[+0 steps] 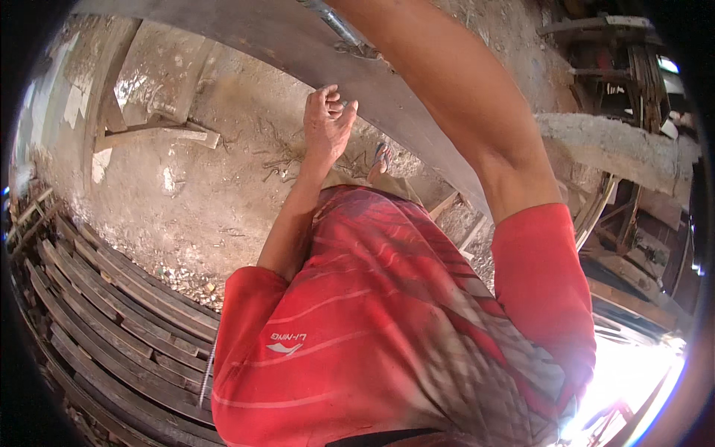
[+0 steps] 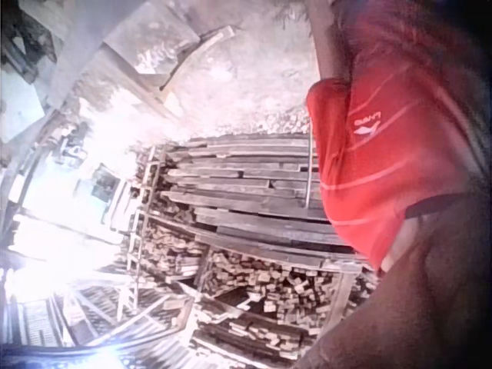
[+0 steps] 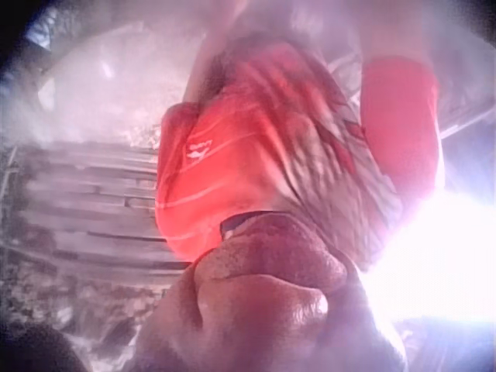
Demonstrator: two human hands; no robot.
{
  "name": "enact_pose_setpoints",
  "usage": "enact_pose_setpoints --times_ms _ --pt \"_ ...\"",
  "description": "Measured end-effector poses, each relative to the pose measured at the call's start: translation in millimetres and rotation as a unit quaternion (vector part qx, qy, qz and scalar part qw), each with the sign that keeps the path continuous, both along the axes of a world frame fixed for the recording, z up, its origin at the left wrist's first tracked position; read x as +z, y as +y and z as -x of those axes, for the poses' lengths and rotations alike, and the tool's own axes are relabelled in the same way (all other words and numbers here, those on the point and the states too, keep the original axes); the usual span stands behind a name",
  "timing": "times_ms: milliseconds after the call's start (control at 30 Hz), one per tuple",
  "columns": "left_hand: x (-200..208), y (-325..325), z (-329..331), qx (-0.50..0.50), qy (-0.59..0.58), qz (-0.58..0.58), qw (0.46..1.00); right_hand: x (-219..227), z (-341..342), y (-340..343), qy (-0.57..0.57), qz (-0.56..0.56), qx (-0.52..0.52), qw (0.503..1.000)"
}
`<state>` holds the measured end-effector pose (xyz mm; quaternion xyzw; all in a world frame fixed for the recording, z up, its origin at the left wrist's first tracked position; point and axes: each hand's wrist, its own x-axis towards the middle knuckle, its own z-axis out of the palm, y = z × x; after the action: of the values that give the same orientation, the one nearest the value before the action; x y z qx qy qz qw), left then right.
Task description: The person uses a hammer to drive nails into a long, curved wooden plank resting on supports.
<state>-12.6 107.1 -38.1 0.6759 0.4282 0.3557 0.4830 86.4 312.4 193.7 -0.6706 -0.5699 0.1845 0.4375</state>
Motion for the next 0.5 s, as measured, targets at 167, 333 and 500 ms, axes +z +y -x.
enact_pose_setpoints --times_ms 167,333,500 --pt "39 2 -7 -0.037 -0.047 0.051 0.997 29 -22 -43 0.025 0.057 -0.046 0.997" --pt "26 1 -13 -0.085 -0.116 0.165 0.976 40 -22 -109 0.176 0.016 -0.118 0.977" --pt "31 -29 0 -0.204 -0.033 0.073 0.976 29 -33 -190 0.375 -0.089 -0.247 0.889"
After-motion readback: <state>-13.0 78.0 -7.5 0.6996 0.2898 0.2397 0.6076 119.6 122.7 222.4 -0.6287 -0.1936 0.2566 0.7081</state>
